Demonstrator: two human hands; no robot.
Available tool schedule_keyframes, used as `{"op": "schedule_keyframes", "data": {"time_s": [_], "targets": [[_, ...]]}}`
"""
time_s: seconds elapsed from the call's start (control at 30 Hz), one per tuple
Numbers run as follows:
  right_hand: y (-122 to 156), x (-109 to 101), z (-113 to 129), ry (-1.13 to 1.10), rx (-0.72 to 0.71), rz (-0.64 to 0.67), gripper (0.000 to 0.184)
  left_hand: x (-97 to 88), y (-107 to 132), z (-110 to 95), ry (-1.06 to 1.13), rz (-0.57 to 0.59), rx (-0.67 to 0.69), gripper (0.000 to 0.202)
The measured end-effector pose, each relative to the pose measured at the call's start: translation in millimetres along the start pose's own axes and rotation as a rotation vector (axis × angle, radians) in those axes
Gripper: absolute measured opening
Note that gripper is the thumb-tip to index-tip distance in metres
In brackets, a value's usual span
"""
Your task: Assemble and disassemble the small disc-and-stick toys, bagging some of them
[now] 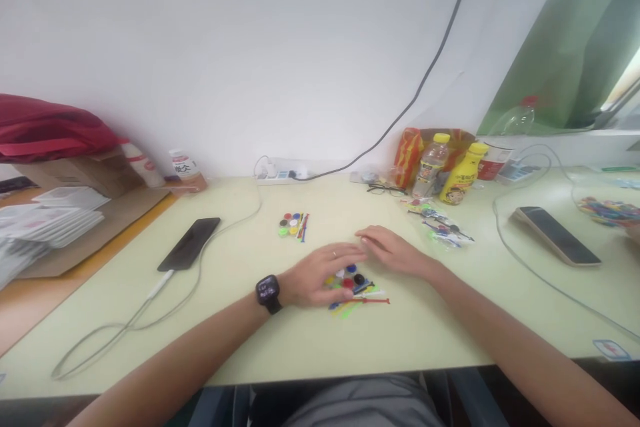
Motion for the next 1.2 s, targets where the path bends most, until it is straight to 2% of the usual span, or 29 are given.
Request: {"op": "schedule_keyframes", "data": {"time_s": [0.13,0.23,0.3,0.47,0.53,0.67,0.77,0.83,0.9,1.0,1.1,1.2], "targets": [[3.8,-3.4,6.6,-0.139,0.094,0.084,0.033,-13.2,7.2,15.5,-0.017,-0.032,-0.159,0.048],[4.4,2.0,16.7,-0.231,0.115,0.189,0.046,-11.4,10.1,29.6,-0.011,-0.056,-0.244,0.038],[4.4,6.4,19.2,-0.26,0.129,0.215,0.048,-8.8,10.9,39.5,-0.022,-0.1,-0.284,0.031],[2.3,9.8,8.4,-0.203,0.16,0.092,0.032,-12.9,11.0,49.9,-0.121,-0.232,-0.371,0.028],[1.9,8.6,2.7,-0.128,0.143,0.045,0.027,-15.1,10.2,45.3,-0.105,-0.228,-0.382,0.029],[0.7,2.2,-2.0,0.038,0.09,-0.046,0.021,-10.4,9.3,36.0,-0.018,-0.134,-0.306,0.03],[-1.3,-4.3,9.9,0.085,0.0,-0.109,0.012,-8.1,11.5,43.6,-0.081,-0.17,-0.298,0.028],[-1.6,-4.5,24.8,0.055,-0.07,-0.065,0.02,-8.6,12.9,51.2,-0.138,-0.221,-0.311,0.029],[0.1,-0.6,41.3,-0.001,-0.125,0.04,0.032,-9.2,13.7,55.7,-0.167,-0.248,-0.312,0.029],[5.0,7.1,59.4,-0.038,-0.181,0.158,0.052,-9.9,14.1,55.7,-0.173,-0.263,-0.299,0.028],[7.9,12.5,62.6,-0.002,-0.202,0.169,0.067,-10.1,14.1,52.2,-0.168,-0.266,-0.293,0.029],[7.3,13.2,54.6,0.059,-0.18,0.131,0.072,-10.1,13.1,48.7,-0.164,-0.248,-0.292,0.03]]}}
Point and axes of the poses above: each hand's wrist, its own y-axis away from the middle knuckle, its own x-axis out of the palm, z = x × y, the point moved 5 cm from there along -y, towards the middle knuckle, and after that the axes turned 12 degrees about -z, right-handed, at the moved point
